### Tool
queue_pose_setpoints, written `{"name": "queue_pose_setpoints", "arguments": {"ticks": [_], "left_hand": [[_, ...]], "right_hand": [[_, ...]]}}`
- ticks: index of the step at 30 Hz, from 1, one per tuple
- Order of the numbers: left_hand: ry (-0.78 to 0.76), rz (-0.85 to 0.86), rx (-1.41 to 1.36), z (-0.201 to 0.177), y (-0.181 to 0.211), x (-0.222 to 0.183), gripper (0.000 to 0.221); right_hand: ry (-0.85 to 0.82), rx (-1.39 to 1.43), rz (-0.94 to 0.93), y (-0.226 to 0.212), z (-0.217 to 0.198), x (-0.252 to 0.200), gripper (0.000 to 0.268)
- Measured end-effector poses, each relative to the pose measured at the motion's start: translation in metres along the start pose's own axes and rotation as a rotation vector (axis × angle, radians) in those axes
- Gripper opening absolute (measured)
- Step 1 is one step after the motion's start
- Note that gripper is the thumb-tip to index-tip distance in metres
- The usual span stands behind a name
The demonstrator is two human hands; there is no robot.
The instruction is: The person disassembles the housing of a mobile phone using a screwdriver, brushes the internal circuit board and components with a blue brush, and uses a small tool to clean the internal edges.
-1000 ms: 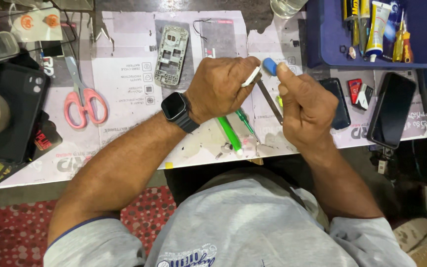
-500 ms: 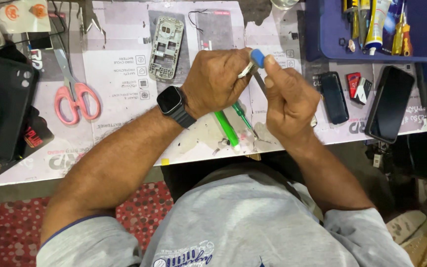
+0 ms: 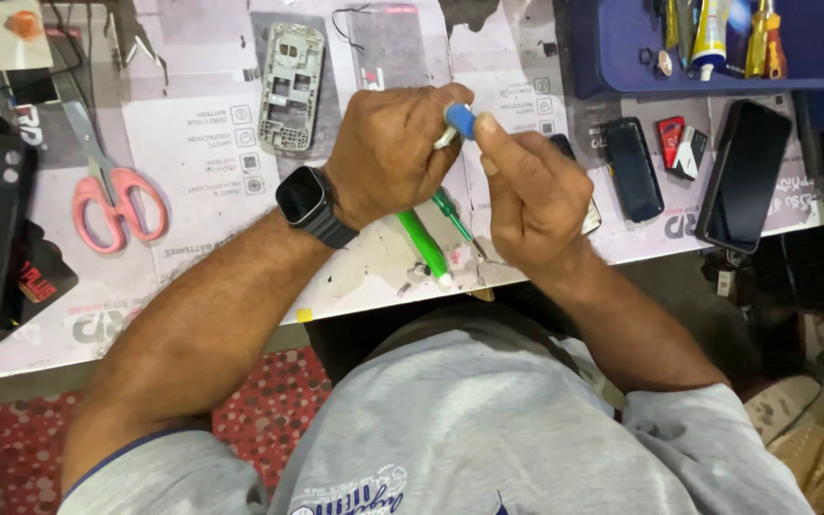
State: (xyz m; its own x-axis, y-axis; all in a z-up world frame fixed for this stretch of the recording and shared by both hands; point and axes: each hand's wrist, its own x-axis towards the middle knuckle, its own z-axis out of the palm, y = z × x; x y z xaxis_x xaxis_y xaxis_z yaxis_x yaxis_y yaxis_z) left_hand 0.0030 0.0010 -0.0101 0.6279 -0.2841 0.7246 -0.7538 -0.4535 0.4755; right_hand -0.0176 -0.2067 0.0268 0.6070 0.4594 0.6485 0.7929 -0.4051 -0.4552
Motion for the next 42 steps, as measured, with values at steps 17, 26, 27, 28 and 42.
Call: {"name": "queue_pose_setpoints", "arguments": {"ticks": [17,26,27,28,42], "left_hand": [[0.045,-0.35,-0.548,0.005,-0.01,0.001,0.027],[0.204,-0.557,-1.162,-0.003,-0.034,-0.009,0.059],[0.216,-0.666,-1.246,-0.001,-0.037,-0.008,0.064],[0.231,-0.776,-1.328,0.0,-0.04,-0.008,0.069],[0.115,-0.588,-1.595,-0.002,-0.043,-0.003,0.099]], "right_hand": [[0.116,0.262,0.395,0.033,-0.068,-0.027,0.041],[-0.231,-0.201,0.27,0.022,-0.033,0.001,0.027],[-0.238,-0.21,0.232,0.031,-0.025,0.011,0.027],[-0.243,-0.219,0.194,0.039,-0.016,0.02,0.028],[-0.126,-0.252,0.097,0.021,-0.015,0.039,0.015]]}}
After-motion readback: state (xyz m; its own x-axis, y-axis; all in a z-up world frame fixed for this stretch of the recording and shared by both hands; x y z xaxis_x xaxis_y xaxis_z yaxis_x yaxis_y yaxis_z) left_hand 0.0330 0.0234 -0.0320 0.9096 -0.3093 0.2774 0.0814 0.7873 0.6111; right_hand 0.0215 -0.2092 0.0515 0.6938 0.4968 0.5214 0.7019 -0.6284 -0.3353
